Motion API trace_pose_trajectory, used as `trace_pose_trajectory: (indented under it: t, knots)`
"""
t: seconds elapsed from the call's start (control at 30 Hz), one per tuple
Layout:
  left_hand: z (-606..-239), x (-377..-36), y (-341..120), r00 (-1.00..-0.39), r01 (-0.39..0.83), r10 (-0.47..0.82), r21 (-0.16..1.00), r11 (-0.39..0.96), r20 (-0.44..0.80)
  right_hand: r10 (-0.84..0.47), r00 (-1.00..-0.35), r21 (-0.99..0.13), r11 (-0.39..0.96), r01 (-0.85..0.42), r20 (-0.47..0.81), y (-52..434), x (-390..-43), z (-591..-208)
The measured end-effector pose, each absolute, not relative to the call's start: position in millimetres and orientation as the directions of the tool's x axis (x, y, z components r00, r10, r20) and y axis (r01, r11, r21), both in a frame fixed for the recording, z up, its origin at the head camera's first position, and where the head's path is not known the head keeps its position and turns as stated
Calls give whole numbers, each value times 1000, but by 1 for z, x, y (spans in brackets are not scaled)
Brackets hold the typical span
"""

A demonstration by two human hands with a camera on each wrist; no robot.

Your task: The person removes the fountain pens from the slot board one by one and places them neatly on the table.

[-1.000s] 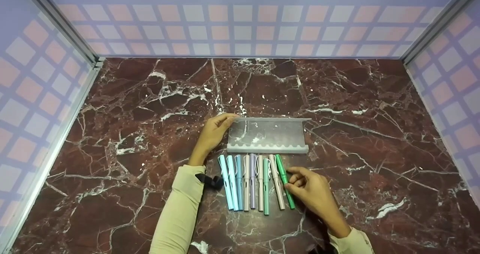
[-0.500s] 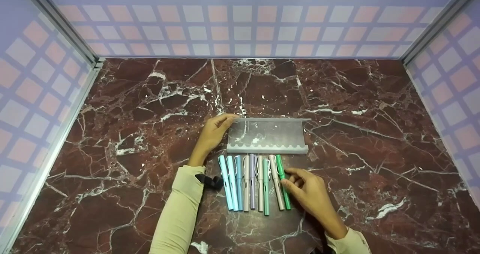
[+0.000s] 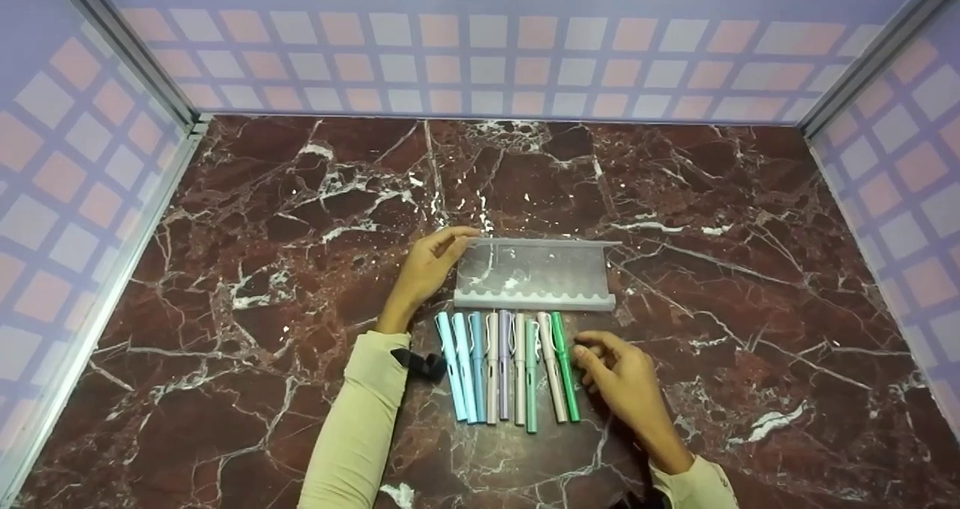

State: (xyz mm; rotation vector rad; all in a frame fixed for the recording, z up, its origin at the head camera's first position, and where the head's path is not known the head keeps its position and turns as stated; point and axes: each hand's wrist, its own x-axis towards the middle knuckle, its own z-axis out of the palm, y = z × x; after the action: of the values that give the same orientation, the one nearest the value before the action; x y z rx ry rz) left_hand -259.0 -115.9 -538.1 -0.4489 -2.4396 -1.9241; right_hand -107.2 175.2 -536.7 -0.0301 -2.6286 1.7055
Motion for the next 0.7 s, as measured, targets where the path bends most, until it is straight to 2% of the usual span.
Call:
trace_pose_trajectory:
  t: [0.33, 0.7]
  knots:
    - [-538, -257, -117, -952, 192, 246, 981, 22, 181, 8, -999, -950, 308, 53, -53, 179, -110, -538]
    - [-536, -256, -117, -968, 170, 192, 985, 41, 159, 1, -994, -981, 157, 112, -114, 187, -115, -538]
